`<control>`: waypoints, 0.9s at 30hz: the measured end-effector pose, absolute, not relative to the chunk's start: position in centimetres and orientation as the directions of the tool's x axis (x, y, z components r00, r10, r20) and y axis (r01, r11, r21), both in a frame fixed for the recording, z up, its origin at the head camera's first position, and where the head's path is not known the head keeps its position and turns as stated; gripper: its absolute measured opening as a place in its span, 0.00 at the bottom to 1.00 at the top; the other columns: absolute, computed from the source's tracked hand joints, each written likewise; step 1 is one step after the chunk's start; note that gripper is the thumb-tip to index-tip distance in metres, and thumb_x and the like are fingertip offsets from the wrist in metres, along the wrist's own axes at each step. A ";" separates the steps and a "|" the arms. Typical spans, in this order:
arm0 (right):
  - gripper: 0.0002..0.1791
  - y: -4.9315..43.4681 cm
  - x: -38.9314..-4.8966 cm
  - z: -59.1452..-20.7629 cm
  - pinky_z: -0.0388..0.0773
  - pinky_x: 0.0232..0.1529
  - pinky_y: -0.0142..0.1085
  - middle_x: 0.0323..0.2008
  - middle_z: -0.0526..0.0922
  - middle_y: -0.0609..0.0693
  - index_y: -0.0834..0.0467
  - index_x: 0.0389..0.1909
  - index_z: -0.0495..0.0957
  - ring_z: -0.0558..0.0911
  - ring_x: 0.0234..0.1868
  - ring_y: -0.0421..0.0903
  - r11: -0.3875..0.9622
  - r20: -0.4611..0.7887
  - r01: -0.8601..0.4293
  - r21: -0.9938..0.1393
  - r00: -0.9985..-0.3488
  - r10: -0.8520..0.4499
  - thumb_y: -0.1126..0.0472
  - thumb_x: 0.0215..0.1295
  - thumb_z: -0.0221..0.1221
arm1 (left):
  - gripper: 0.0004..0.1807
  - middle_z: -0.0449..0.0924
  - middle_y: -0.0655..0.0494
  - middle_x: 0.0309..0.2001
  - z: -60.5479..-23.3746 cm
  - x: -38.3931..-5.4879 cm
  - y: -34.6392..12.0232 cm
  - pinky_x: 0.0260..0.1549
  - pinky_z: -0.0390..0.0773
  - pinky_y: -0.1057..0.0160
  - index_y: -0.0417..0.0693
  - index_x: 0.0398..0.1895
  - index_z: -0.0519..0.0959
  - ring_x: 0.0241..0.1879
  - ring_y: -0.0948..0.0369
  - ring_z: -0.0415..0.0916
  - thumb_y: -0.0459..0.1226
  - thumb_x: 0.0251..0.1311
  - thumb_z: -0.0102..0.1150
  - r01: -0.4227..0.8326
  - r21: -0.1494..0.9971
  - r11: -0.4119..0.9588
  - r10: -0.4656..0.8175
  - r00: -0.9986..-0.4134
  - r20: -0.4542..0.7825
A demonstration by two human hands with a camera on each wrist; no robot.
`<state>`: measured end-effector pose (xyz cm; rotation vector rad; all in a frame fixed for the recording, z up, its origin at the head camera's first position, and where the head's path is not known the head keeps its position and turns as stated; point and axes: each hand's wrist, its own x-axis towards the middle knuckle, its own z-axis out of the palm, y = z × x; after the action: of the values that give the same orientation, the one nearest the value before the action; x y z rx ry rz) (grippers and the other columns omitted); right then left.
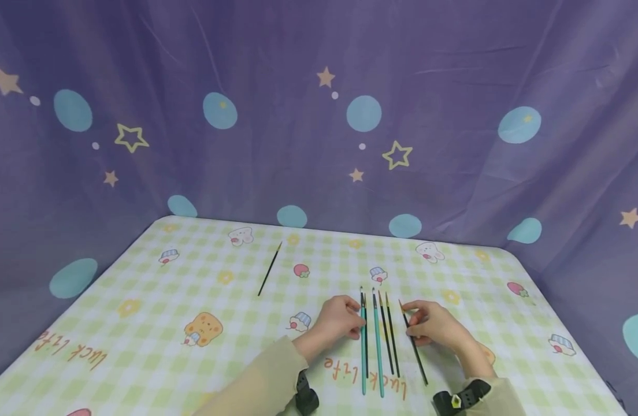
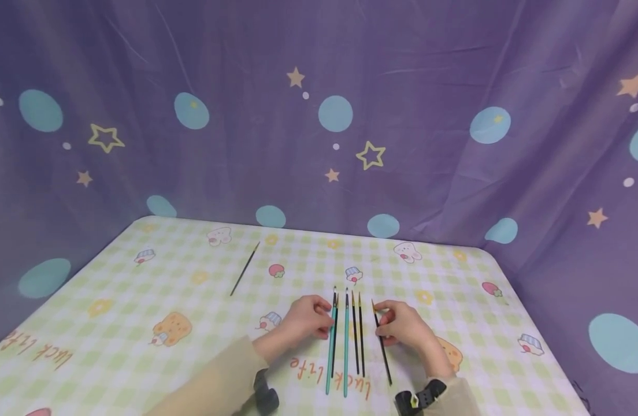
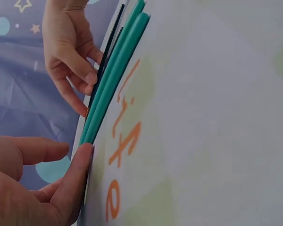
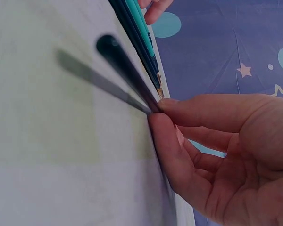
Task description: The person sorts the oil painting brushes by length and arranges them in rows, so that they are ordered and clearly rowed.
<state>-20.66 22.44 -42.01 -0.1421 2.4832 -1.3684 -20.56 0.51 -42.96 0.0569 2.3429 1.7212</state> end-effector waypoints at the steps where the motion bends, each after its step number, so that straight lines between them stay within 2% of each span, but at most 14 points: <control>1: 0.29 22.4 -20.7 -42.0 0.80 0.24 0.39 0.28 0.74 0.54 0.68 0.55 0.68 0.77 0.23 0.44 0.540 -0.214 0.059 -0.840 -0.949 -0.230 0.73 0.48 0.62 | 0.15 0.77 0.53 0.23 -43.0 -20.6 0.5 0.17 0.78 0.67 0.36 0.39 0.74 0.15 0.62 0.76 0.26 0.46 0.61 -0.098 0.942 0.322 0.164 -0.974 -0.157; 9: 0.29 22.6 -20.8 -42.2 0.80 0.24 0.39 0.28 0.74 0.54 0.69 0.55 0.68 0.78 0.22 0.44 0.537 -0.217 0.062 -0.841 -0.949 -0.230 0.73 0.47 0.62 | 0.14 0.78 0.54 0.17 -42.8 -20.5 0.7 0.15 0.74 0.68 0.37 0.37 0.74 0.12 0.62 0.75 0.31 0.46 0.65 -0.009 0.896 0.445 0.162 -0.983 -0.091; 17: 0.30 22.6 -20.8 -42.0 0.80 0.23 0.38 0.28 0.74 0.54 0.68 0.55 0.68 0.77 0.22 0.43 0.543 -0.228 0.075 -0.837 -0.949 -0.220 0.73 0.48 0.62 | 0.14 0.75 0.57 0.14 -42.9 -20.9 1.3 0.14 0.70 0.69 0.41 0.33 0.73 0.09 0.63 0.71 0.35 0.45 0.67 -0.015 0.850 0.527 0.135 -0.986 -0.102; 27: 0.30 22.7 -20.7 -41.8 0.80 0.24 0.39 0.28 0.74 0.54 0.69 0.56 0.67 0.78 0.23 0.44 0.512 -0.231 0.069 -0.856 -0.938 -0.259 0.72 0.49 0.62 | 0.14 0.73 0.58 0.12 -42.5 -20.6 1.3 0.18 0.70 0.71 0.42 0.32 0.73 0.08 0.64 0.70 0.32 0.42 0.67 0.032 0.805 0.592 0.134 -0.989 -0.059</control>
<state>-20.70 22.74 -41.82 -0.1582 2.4283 -1.3961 -20.60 1.27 -42.49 0.1413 2.7011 1.3627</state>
